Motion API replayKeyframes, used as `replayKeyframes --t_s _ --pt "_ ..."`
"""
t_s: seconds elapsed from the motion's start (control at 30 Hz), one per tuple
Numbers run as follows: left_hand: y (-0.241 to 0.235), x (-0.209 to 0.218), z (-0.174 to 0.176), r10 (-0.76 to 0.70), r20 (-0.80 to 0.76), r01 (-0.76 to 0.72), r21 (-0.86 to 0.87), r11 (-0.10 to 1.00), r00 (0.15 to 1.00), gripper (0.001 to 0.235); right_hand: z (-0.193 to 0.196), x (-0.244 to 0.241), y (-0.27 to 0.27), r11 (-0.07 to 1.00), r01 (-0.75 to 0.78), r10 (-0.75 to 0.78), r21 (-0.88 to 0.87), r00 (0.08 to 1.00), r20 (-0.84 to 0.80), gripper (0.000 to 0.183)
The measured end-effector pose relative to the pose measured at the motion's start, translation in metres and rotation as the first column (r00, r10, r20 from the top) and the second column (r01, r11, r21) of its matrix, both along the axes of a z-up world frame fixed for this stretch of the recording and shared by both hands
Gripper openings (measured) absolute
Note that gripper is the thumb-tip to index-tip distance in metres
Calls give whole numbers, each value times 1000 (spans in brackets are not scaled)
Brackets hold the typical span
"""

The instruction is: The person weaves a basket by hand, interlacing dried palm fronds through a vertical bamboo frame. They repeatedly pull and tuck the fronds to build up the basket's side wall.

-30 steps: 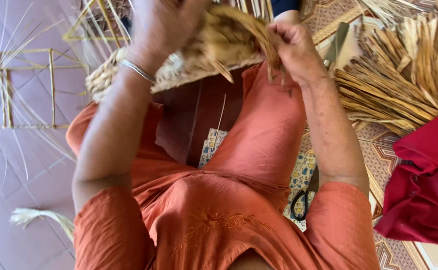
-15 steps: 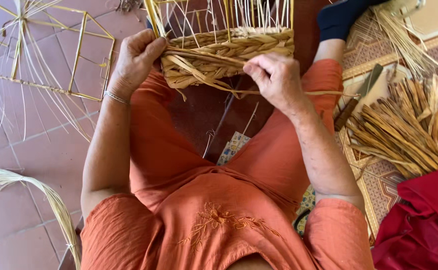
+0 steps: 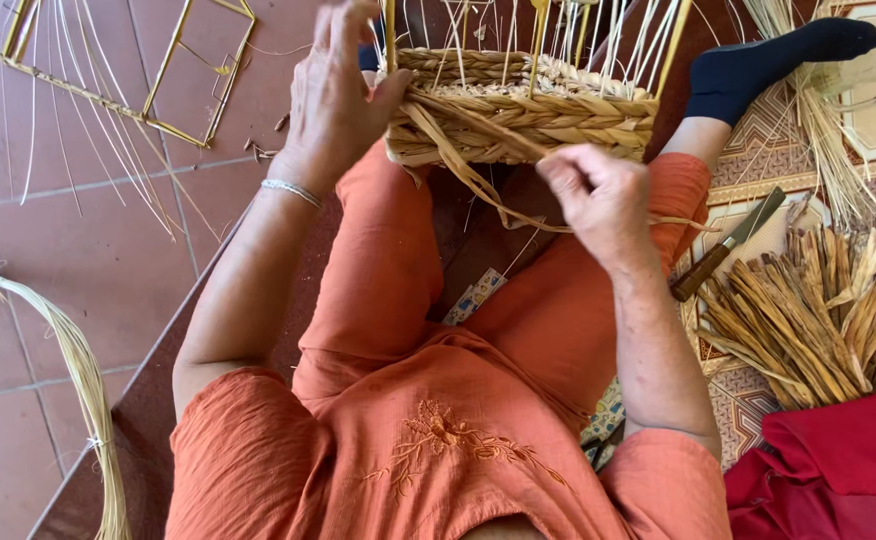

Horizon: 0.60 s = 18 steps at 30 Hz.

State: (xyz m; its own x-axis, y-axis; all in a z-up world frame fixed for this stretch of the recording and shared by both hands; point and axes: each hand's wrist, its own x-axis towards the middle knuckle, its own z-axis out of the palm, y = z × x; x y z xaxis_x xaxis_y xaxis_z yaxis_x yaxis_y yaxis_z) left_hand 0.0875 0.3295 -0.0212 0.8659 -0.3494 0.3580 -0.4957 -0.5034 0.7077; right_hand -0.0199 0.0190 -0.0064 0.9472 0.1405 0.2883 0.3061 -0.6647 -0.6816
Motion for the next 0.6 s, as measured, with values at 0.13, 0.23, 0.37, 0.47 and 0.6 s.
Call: replayKeyframes --t_s 0.13,0.23,0.37,0.47,0.6 --pt "-24 -4 10 29 355 -148 313 938 934 39 13 27 -15 992 -24 50 -121 974 221 13" --pt "-25 0 26 -83 53 61 329 942 995 27 36 44 -13 961 23 67 -276 948 312 11" --pt "-21 -3 38 -143 -86 161 266 950 986 25 68 61 14 842 253 176 -477 706 686 18" --pt "-25 -8 36 -124 -53 132 206 970 991 28 88 75 34 790 344 293 -508 516 805 20" --pt "-35 -11 36 -59 -46 70 288 955 997 28 103 94 36 808 249 336 -533 548 766 16"
